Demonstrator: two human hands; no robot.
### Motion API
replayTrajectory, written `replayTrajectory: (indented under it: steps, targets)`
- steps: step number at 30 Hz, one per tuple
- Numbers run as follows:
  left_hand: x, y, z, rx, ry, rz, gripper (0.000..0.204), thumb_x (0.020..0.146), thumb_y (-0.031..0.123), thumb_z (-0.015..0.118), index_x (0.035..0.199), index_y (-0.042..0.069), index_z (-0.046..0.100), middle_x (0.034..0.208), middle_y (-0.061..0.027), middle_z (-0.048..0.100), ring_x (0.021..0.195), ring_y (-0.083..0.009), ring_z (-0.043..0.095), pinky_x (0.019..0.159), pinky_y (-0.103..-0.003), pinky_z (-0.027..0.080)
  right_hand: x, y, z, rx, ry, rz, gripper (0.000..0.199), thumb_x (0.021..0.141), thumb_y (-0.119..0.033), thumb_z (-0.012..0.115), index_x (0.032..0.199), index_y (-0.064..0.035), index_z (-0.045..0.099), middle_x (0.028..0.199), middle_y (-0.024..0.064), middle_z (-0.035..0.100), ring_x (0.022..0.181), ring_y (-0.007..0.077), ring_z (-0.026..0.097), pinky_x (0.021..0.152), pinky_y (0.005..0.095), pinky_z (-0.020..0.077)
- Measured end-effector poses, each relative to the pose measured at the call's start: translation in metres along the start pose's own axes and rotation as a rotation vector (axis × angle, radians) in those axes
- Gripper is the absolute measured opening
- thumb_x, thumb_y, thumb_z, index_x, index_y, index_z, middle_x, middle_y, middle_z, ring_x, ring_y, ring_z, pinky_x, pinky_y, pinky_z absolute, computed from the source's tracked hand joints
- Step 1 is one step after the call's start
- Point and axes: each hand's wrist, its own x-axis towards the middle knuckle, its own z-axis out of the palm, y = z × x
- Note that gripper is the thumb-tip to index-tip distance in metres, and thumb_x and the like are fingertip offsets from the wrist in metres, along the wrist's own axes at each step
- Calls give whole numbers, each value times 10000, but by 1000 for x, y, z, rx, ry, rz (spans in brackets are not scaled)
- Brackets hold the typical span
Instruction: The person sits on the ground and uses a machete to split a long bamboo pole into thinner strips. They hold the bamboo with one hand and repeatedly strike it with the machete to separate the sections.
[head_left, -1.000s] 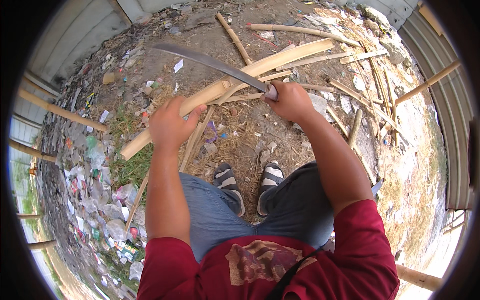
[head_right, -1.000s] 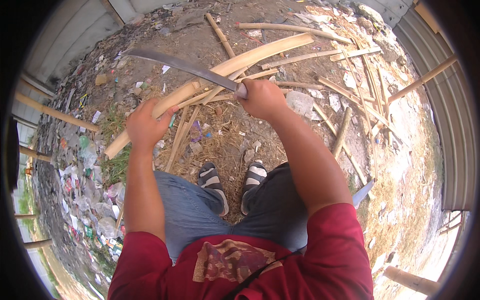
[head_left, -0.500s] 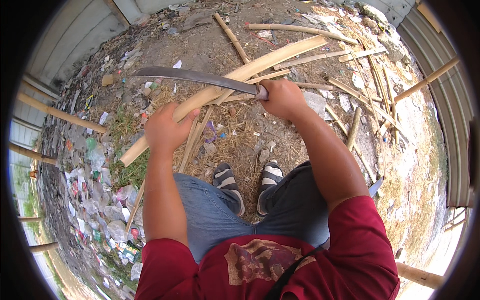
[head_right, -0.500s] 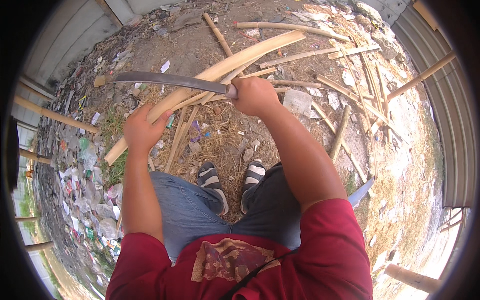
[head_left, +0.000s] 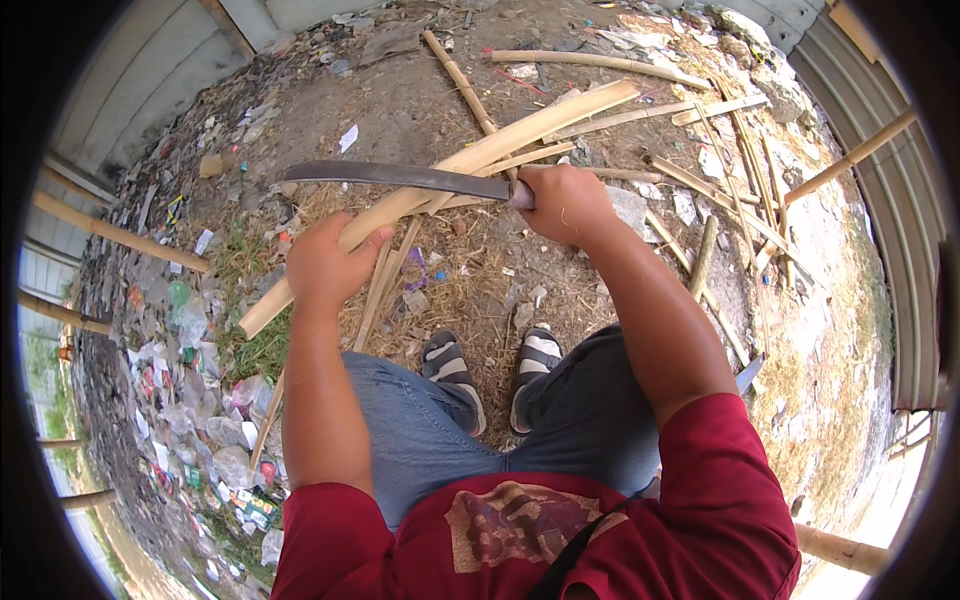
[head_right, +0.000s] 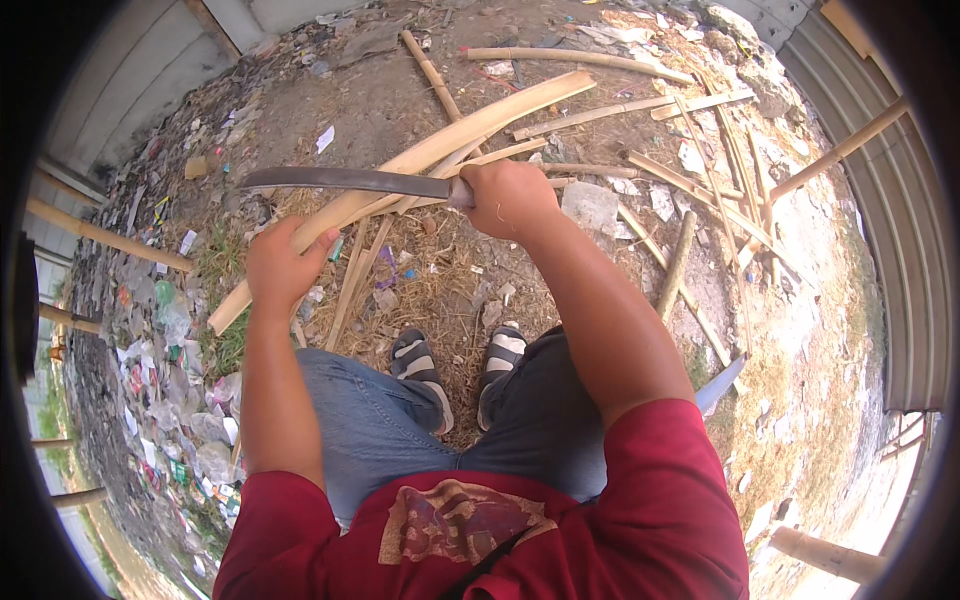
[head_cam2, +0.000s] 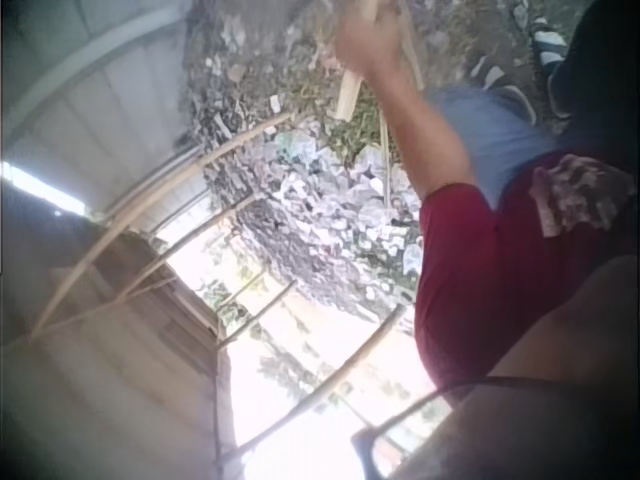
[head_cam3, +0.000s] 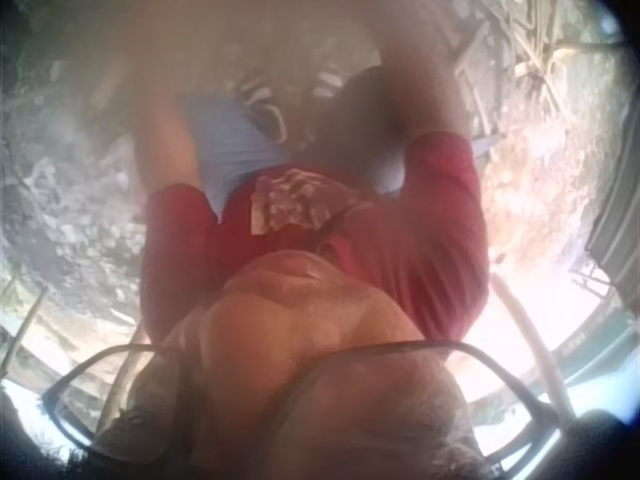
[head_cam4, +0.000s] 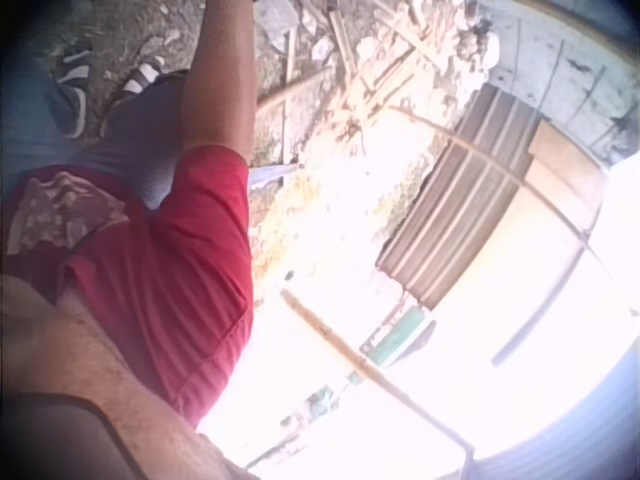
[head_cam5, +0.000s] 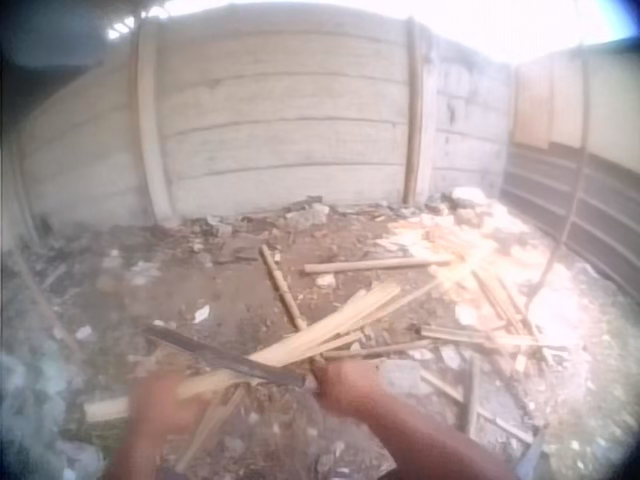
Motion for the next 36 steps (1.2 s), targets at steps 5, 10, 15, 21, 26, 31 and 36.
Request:
replayTrajectory:
  steps: [5, 10, 15, 21, 26, 31, 36]
  targets:
    - [-4, -12, -14, 31, 79, 6, 560, 760, 603, 752, 945, 75, 722, 830, -124, 708, 784, -333, 686, 713, -449, 525, 7, 80, -1, 285, 144, 343, 350, 839, -341, 688, 956, -11, 682, 933, 218, 703, 893, 410, 671, 816, 493, 516]
    - [3, -4, -1, 47, 38, 8, 543, 760, 590, 758, 931, 76, 723, 829, -130, 708, 786, -329, 687, 710, -450, 525, 2, 90, 16, 271, 167, 326, 391, 831, -372, 703, 938, 2, 670, 887, 231, 695, 893, 417, 665, 829, 493, 509]
    - [6, 10, 2, 27, -12, 16, 560, 765, 603, 747, 948, 74, 723, 821, -129, 708, 771, -328, 686, 692, -443, 524, -3, 31, 7, 89, 5, 48, 312, 835, -355, 691, 944, -63, 678, 875, 209, 698, 879, 401, 670, 796, 497, 519]
    - [-2, -11, -8, -12, -38, -41, 541, 761, 606, 753, 911, 87, 727, 758, -118, 696, 714, -313, 685, 661, -430, 524, 9, 72, 12, 243, 56, 248, 338, 830, -357, 699, 986, -57, 689, 927, 218, 706, 903, 406, 670, 809, 480, 523]
    - [4, -7, -5, -15, -156, -117, 532, 771, 604, 749, 900, 89, 726, 736, -108, 691, 698, -297, 683, 648, -418, 519, 11, 82, 25, 338, 122, 404, 461, 847, -382, 698, 1023, 43, 667, 969, 267, 692, 960, 439, 656, 851, 483, 511]
    - [7, -8, 5, -112, -215, -156, 523, 769, 592, 758, 895, 86, 726, 727, -105, 689, 697, -292, 682, 644, -404, 515, 3, 45, 21, 220, 33, 96, 397, 833, -378, 714, 1008, -24, 672, 937, 220, 702, 928, 405, 666, 836, 486, 514]
    - [-1, -18, -5, -68, -188, -95, 510, 769, 585, 761, 875, 88, 725, 725, -98, 690, 687, -289, 680, 647, -398, 514, 2, 14, 0, 52, -64, -106, 373, 809, -371, 748, 953, -36, 669, 875, 209, 698, 861, 405, 667, 770, 486, 518]
